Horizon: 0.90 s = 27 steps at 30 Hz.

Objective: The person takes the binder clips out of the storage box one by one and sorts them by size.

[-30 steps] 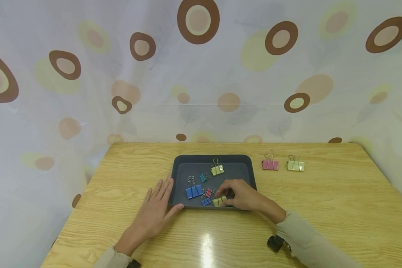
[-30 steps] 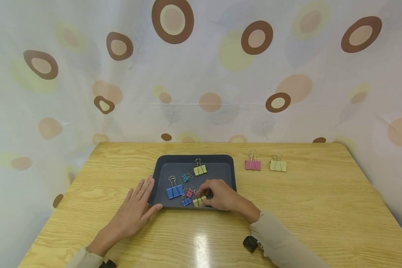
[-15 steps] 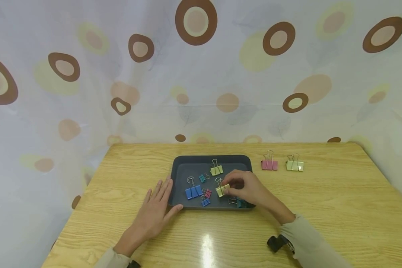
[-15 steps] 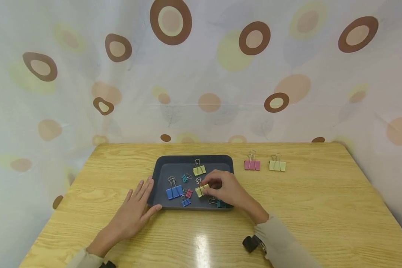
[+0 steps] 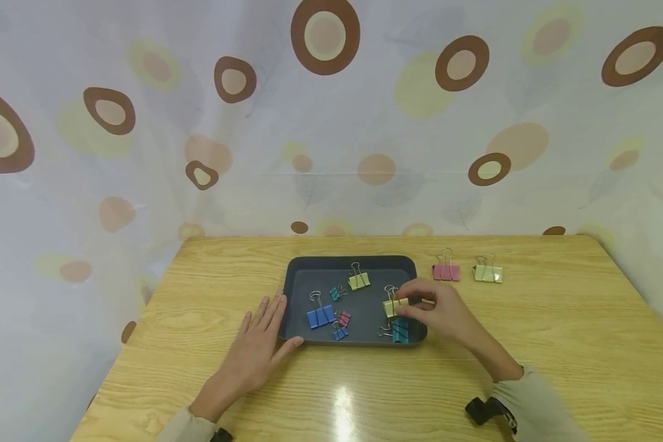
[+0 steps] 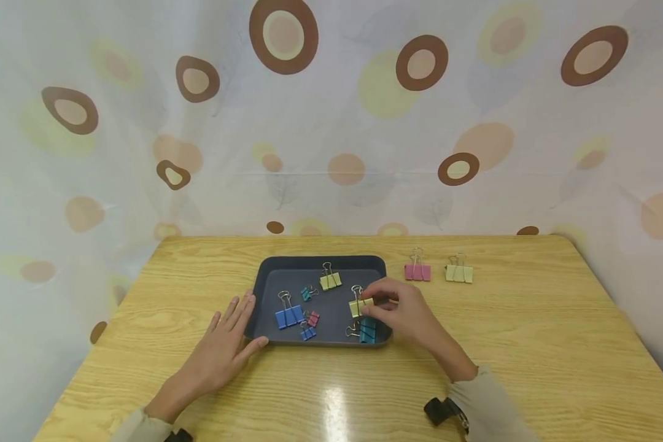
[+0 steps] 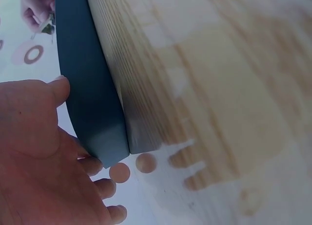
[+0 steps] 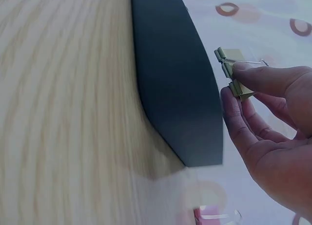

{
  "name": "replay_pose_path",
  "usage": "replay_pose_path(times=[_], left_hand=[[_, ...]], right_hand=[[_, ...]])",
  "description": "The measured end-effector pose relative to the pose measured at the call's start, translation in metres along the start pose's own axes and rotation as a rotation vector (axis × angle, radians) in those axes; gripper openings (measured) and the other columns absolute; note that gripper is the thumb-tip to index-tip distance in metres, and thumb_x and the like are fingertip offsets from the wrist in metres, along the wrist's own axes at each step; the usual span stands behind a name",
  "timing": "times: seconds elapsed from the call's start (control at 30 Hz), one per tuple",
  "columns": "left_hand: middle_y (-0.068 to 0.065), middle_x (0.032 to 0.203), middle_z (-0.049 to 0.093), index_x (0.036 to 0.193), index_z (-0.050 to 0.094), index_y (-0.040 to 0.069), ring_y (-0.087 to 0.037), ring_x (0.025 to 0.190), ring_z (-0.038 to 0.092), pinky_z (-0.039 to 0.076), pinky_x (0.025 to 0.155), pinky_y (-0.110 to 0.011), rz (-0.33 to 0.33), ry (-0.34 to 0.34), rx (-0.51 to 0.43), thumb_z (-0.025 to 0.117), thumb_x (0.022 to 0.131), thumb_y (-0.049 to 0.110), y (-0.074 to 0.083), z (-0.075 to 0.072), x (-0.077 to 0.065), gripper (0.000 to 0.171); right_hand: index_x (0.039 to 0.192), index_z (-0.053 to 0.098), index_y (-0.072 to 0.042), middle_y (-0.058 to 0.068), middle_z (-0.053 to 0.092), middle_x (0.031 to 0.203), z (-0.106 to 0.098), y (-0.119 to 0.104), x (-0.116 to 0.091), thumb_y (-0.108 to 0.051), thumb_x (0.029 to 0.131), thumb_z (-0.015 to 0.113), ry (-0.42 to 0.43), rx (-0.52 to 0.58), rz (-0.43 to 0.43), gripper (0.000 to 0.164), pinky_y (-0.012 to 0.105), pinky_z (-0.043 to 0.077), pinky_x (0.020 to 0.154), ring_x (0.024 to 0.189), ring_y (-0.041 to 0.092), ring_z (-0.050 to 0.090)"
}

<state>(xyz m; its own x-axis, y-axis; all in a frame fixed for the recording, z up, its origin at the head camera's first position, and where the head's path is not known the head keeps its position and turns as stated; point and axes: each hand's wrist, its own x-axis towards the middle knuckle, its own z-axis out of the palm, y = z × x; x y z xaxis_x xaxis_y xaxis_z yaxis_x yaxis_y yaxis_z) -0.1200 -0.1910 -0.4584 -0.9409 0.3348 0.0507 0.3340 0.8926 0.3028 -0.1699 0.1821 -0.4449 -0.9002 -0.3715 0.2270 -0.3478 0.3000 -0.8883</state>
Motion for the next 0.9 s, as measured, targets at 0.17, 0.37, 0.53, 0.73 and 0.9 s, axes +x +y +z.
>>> replay_pose_path(times=[0.17, 0.37, 0.53, 0.73, 0.9], left_hand=[[-0.011, 0.171, 0.014, 0.164, 0.019, 0.003, -0.038, 0.155, 0.014, 0.016, 0.12, -0.065, -0.002, -0.005, -0.003, 0.049, 0.105, 0.056, 0.001, 0.0, 0.0, 0.085], [-0.013, 0.17, 0.016, 0.163, 0.02, 0.002, -0.038, 0.155, 0.015, 0.017, 0.12, -0.065, -0.003, 0.001, 0.007, 0.05, 0.105, 0.056, 0.001, 0.0, 0.0, 0.085], [-0.013, 0.17, 0.017, 0.163, 0.021, 0.002, -0.039, 0.155, 0.015, 0.017, 0.12, -0.066, -0.004, 0.007, 0.002, 0.051, 0.104, 0.055, 0.001, 0.0, 0.001, 0.084], [-0.011, 0.171, 0.012, 0.164, 0.018, 0.003, -0.038, 0.156, 0.014, 0.016, 0.121, -0.065, -0.003, -0.008, -0.001, 0.049, 0.105, 0.056, 0.0, 0.0, 0.002, 0.085], [-0.011, 0.171, 0.012, 0.164, 0.018, 0.003, -0.038, 0.156, 0.013, 0.015, 0.121, -0.065, -0.009, -0.018, 0.008, 0.049, 0.105, 0.055, 0.0, 0.0, 0.001, 0.085]], right_hand=[[0.105, 0.076, -0.004, 0.013, 0.069, 0.112, -0.015, 0.003, -0.011, -0.004, 0.089, 0.08, 0.058, 0.001, 0.008, 0.016, 0.027, 0.06, 0.083, 0.098, 0.014, 0.069], [0.107, 0.075, -0.002, 0.014, 0.072, 0.108, -0.029, 0.009, -0.018, -0.003, 0.09, 0.078, 0.109, -0.032, 0.005, 0.017, 0.025, 0.06, 0.082, 0.096, 0.01, 0.069], [0.109, 0.076, -0.004, 0.013, 0.073, 0.111, -0.041, 0.018, -0.02, -0.007, 0.092, 0.078, 0.15, -0.092, 0.019, 0.017, 0.021, 0.058, 0.081, 0.098, 0.008, 0.07], [0.106, 0.076, -0.005, 0.011, 0.074, 0.103, -0.054, 0.036, -0.024, -0.011, 0.092, 0.079, 0.198, -0.175, 0.053, 0.015, 0.018, 0.056, 0.077, 0.091, 0.008, 0.072], [0.103, 0.077, -0.002, 0.012, 0.075, 0.1, -0.061, 0.042, -0.027, -0.011, 0.091, 0.08, 0.197, -0.246, 0.117, 0.016, 0.018, 0.056, 0.074, 0.085, 0.01, 0.073]])
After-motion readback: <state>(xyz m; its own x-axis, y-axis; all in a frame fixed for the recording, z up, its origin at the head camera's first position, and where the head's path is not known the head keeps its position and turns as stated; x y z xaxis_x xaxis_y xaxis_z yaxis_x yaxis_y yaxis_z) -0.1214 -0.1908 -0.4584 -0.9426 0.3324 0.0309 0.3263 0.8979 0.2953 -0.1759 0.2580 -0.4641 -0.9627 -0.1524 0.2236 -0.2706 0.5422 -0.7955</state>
